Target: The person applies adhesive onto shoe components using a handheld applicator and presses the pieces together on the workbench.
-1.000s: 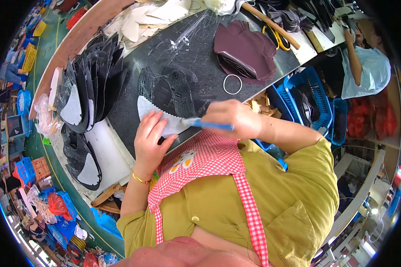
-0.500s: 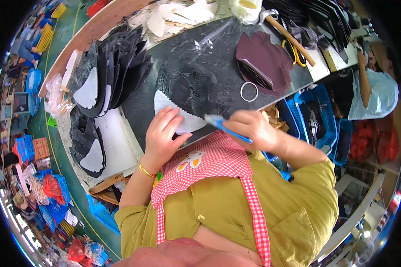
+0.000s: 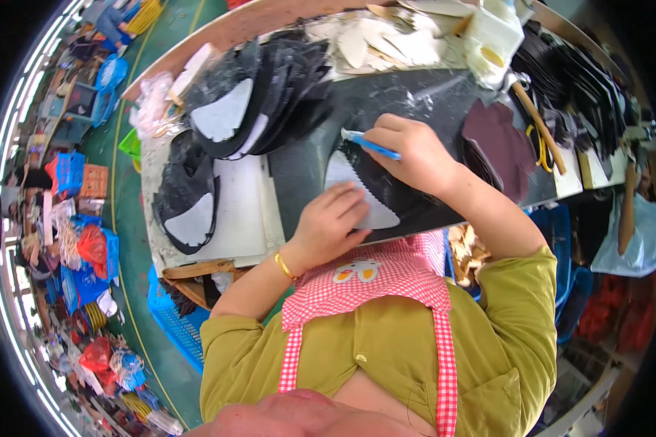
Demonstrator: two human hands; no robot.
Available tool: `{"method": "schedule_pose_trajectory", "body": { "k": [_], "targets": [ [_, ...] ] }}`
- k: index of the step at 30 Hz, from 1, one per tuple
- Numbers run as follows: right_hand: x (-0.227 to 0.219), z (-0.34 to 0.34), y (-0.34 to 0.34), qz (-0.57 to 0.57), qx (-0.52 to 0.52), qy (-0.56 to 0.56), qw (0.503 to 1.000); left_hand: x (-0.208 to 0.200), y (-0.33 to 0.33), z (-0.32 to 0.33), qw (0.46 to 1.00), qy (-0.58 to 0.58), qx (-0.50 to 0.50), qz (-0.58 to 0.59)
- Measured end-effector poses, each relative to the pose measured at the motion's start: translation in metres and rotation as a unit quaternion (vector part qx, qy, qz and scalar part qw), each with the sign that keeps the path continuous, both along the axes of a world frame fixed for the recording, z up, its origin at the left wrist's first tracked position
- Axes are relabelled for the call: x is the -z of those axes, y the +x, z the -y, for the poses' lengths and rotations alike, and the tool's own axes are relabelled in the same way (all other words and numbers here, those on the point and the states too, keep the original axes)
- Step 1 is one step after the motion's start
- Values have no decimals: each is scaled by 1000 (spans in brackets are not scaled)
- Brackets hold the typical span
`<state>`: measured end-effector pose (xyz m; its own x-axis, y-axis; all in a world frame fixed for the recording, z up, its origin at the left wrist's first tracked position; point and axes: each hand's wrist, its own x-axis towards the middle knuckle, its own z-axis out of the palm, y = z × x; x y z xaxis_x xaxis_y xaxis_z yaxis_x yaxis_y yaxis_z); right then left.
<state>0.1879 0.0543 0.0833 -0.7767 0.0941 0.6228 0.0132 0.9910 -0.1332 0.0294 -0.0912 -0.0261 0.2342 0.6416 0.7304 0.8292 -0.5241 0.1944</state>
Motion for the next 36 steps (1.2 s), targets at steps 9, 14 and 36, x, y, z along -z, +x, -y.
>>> {"method": "schedule_pose_trajectory", "body": {
  "k": [9, 14, 36],
  "targets": [
    [-33, -35, 23, -51, 84, -130, 987, -19, -18, -2, 993, 43, 86, 70],
    [-70, -82, 92, -201, 235, -271, 912, -61, -40, 16, 945, 145, -128, 263],
    [-56, -244, 162, -289, 164, -500, 800, -29, 1, -33, 998, -56, -27, 8]
  ]
}}
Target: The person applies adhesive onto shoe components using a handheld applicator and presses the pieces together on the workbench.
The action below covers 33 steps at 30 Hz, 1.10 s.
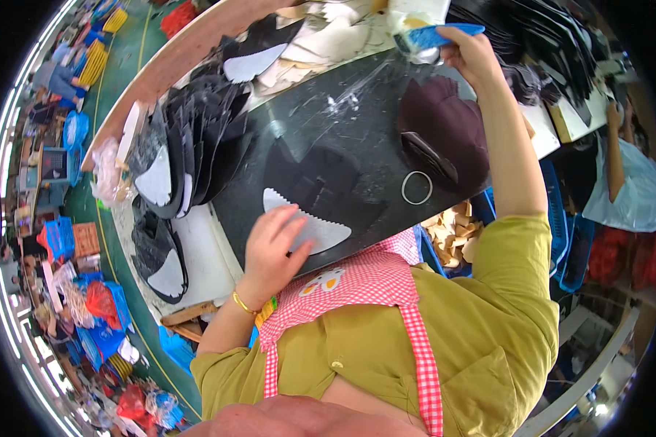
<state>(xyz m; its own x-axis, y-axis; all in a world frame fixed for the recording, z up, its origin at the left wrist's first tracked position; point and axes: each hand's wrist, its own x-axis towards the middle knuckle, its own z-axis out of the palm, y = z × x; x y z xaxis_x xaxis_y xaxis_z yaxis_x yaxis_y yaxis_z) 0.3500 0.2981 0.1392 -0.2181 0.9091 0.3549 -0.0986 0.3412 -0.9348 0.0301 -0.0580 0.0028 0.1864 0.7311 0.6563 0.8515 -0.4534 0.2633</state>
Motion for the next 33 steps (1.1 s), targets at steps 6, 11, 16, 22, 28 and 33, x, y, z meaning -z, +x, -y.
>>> {"method": "schedule_pose_trajectory", "body": {
  "k": [6, 11, 16, 22, 28, 33],
  "targets": [
    [24, 179, -153, 222, -270, -42, 936, 8, 6, 17, 999, -50, -10, -7],
    [53, 172, -195, 292, -209, 53, 932, 6, 6, 17, 999, -49, 12, -11],
    [14, 187, -147, 340, -151, 88, 924, 17, 1, 20, 999, -35, 23, 2],
    [61, 192, -80, 366, -231, 544, 719, 20, -2, 8, 1000, -2, 26, -18],
    [97, 239, -52, 279, -234, 329, 871, 21, -2, -1, 999, -1, 34, -40],
    [93, 243, -25, 296, -86, 238, 921, 23, 2, 0, 998, 20, 25, -52]
  ]
}}
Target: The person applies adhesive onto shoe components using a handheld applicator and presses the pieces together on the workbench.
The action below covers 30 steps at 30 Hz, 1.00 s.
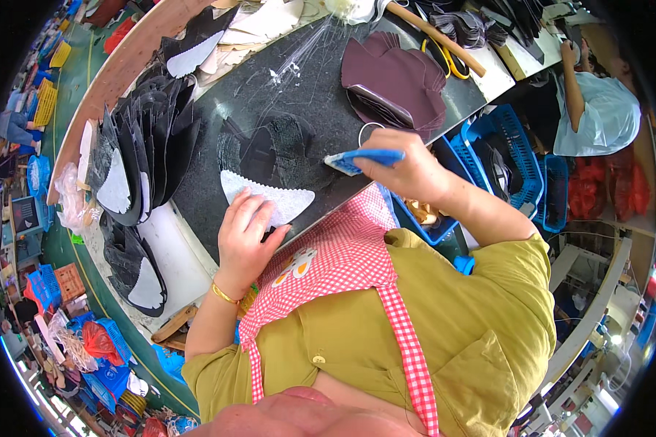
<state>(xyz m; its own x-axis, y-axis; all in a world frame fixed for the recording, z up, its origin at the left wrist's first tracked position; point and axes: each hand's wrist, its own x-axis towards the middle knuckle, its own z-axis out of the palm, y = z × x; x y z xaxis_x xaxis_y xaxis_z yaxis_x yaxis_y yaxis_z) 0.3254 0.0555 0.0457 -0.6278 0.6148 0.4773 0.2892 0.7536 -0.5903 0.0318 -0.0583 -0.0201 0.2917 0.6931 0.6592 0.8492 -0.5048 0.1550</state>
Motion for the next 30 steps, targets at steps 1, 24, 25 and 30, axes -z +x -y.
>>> {"method": "schedule_pose_trajectory", "body": {
  "k": [1, 24, 25, 30],
  "targets": [
    [3, 6, 0, 22, -18, 62, 998, 1, 1, -1, 1000, 1, 0, -1],
    [-63, -56, -165, 144, -49, -85, 985, -3, -2, 12, 1000, 0, 8, -2],
    [-69, -68, -172, 124, -37, -97, 987, -6, -1, 11, 1000, -1, 19, -4],
    [-61, -78, -150, 128, -173, 222, 951, -7, -1, 1, 1000, -4, -3, 0]
  ]
}}
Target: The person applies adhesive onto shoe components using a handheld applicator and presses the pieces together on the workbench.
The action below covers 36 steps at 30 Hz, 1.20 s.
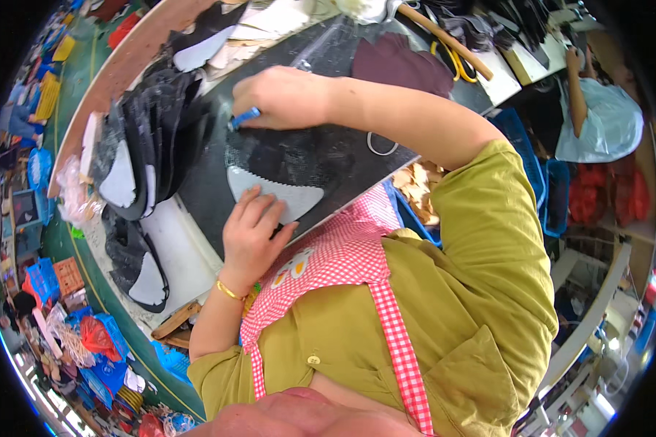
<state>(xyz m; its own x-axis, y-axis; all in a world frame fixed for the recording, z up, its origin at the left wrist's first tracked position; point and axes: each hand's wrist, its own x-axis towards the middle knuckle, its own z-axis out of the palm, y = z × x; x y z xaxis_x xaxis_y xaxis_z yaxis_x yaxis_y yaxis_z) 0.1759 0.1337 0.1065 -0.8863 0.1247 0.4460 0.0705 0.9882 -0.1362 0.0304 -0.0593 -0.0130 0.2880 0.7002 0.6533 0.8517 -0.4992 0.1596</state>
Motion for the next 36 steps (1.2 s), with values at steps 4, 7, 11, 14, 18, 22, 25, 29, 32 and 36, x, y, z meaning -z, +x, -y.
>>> {"method": "schedule_pose_trajectory", "body": {
  "k": [4, 7, 11, 14, 18, 22, 25, 29, 32, 36],
  "targets": [
    [24, 20, 86, -34, -126, 45, 990, 3, -2, -7, 1000, -1, 5, -8],
    [44, 37, 149, 9, -87, 16, 996, 1, -3, -13, 999, 16, 18, -33],
    [48, 63, 186, -14, -36, -36, 999, -9, -4, -9, 998, 23, 45, -49],
    [7, 54, 183, -152, 76, -34, 985, -19, -11, -4, 997, 1, 71, -27],
    [-40, -30, 146, -307, 330, -128, 883, -44, -22, 32, 993, 83, 1, 81],
    [-53, -154, 134, -296, 411, 128, 853, -42, -39, 112, 978, 163, -98, 88],
    [-44, -217, 145, -294, 386, 25, 874, -6, -52, 157, 977, 105, -186, -28],
    [-58, -213, 174, -386, 381, -304, 783, 33, -41, 171, 949, -35, -312, -25],
    [-32, -159, 170, -374, 232, -458, 772, 28, -37, 143, 975, 11, -209, 77],
    [-5, 2, 52, -182, 171, -512, 822, 13, -7, 81, 987, 31, -104, 115]
  ]
}}
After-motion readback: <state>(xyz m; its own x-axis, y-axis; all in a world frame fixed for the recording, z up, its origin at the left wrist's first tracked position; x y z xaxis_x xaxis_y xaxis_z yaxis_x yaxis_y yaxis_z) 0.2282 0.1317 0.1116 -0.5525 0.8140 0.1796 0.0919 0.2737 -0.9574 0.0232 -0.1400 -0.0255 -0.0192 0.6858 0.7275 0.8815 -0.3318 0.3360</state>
